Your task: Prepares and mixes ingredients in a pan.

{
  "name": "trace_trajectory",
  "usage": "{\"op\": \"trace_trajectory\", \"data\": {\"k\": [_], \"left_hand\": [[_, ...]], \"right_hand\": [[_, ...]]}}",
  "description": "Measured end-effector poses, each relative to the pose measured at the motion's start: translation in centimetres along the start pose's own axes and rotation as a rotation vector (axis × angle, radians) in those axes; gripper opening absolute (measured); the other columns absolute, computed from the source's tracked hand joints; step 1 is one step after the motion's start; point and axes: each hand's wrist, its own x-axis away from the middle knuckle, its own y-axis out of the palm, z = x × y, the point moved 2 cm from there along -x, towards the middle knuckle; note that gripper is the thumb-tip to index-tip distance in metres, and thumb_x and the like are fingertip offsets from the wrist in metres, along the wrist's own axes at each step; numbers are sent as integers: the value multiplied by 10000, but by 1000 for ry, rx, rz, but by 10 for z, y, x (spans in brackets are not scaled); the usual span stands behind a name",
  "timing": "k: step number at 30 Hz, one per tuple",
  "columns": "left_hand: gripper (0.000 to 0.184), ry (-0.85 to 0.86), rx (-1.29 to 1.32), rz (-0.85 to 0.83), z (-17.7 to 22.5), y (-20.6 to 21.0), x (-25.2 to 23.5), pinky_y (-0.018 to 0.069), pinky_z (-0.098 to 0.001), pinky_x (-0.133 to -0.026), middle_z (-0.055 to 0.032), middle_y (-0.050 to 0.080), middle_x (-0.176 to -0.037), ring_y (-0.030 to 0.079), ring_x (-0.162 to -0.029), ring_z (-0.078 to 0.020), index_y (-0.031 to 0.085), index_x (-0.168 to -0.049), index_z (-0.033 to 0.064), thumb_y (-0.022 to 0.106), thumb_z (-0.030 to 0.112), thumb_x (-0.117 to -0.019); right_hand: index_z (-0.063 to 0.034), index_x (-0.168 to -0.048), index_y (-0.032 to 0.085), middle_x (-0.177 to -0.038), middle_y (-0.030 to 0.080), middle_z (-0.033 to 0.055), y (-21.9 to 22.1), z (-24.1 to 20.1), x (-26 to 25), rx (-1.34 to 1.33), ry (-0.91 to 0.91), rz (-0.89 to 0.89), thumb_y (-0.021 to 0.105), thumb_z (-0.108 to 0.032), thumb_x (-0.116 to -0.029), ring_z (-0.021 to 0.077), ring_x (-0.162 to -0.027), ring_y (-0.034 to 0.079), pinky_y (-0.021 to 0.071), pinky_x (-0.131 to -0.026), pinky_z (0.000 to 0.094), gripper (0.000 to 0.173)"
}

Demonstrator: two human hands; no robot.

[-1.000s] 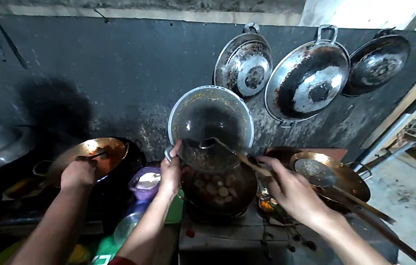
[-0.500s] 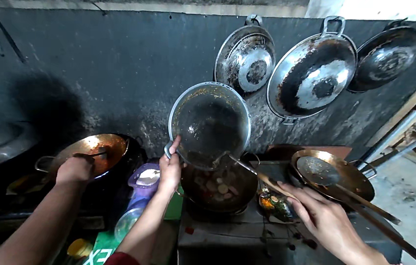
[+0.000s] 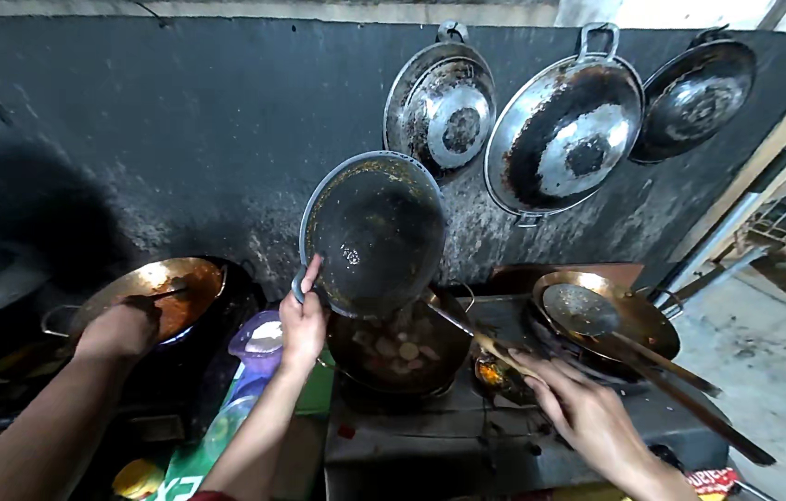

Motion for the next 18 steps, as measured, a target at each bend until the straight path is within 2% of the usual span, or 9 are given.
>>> {"op": "trace_trajectory", "data": {"k": [2,4,6,9,11,12,14,16,18], "left_hand": [[533,30,-59,2,1,0,1,493,-475,-996,-42,593,-1461,634,-1205,-184,546,-1485,149,313,64,-1013],[536,39,-105,18,2,1,3,504,-468,-867,-75,628,-1405,658,-1037,-195,554,-1481,157,312,68,-1011],[535,43,-121,14,4,2,5,501,-465,-880,-80,619,-1419,660,-1036,-197,551,-1482,153,305,78,-1013],[521,59,-126,33,5,0,4,498,-423,-820,-67,624,-1414,651,-934,-155,565,-1466,137,299,75,-1022],[517,61,-114,51,2,-2,2,487,-388,-717,-57,652,-1364,611,-805,-123,579,-1454,147,303,73,-1023],[522,60,-102,53,0,-5,2,499,-394,-745,-51,648,-1376,633,-856,-125,580,-1453,144,303,65,-1018],[527,63,-71,42,1,-10,2,514,-407,-942,-23,594,-1460,655,-1131,-130,564,-1465,131,300,58,-1015],[532,83,-26,70,3,-13,1,472,-389,-1018,-20,584,-1471,614,-1222,-119,570,-1456,109,302,45,-1002],[513,88,-2,96,5,-17,-1,442,-371,-1076,-18,583,-1472,581,-1280,-106,576,-1439,85,299,42,-1009]], "right_hand": [[-261,-1356,682,-1092,742,16,5,-1,-12,7,30,10,464,-353,-1055,165,-802,725,615,-657,393,382],[-227,-1360,671,-1098,745,26,20,-9,-26,-7,71,17,477,-332,-1059,182,-828,734,624,-698,416,374],[-211,-1354,671,-1047,747,36,35,-22,-28,-31,109,18,488,-324,-1058,195,-788,731,624,-679,436,366],[-255,-1347,683,-1032,754,26,29,-34,0,-54,126,-20,480,-344,-1052,191,-749,727,614,-623,432,369],[-254,-1319,703,-1054,767,33,8,-33,22,-39,125,-38,471,-350,-1047,197,-770,743,614,-615,431,370],[-240,-1315,706,-1061,768,43,-2,-30,28,-24,132,-55,468,-346,-1049,208,-781,747,616,-623,439,372],[-196,-1280,721,-958,773,54,-14,-24,24,55,144,-46,453,-355,-1042,226,-691,733,600,-567,461,392],[-169,-1195,742,-702,700,53,-18,-21,2,195,151,-44,443,-387,-1027,265,-540,669,533,-464,486,406],[-156,-1166,723,-634,656,81,-21,-29,-28,295,207,-167,496,-373,-1019,323,-557,674,529,-490,514,346]]}}
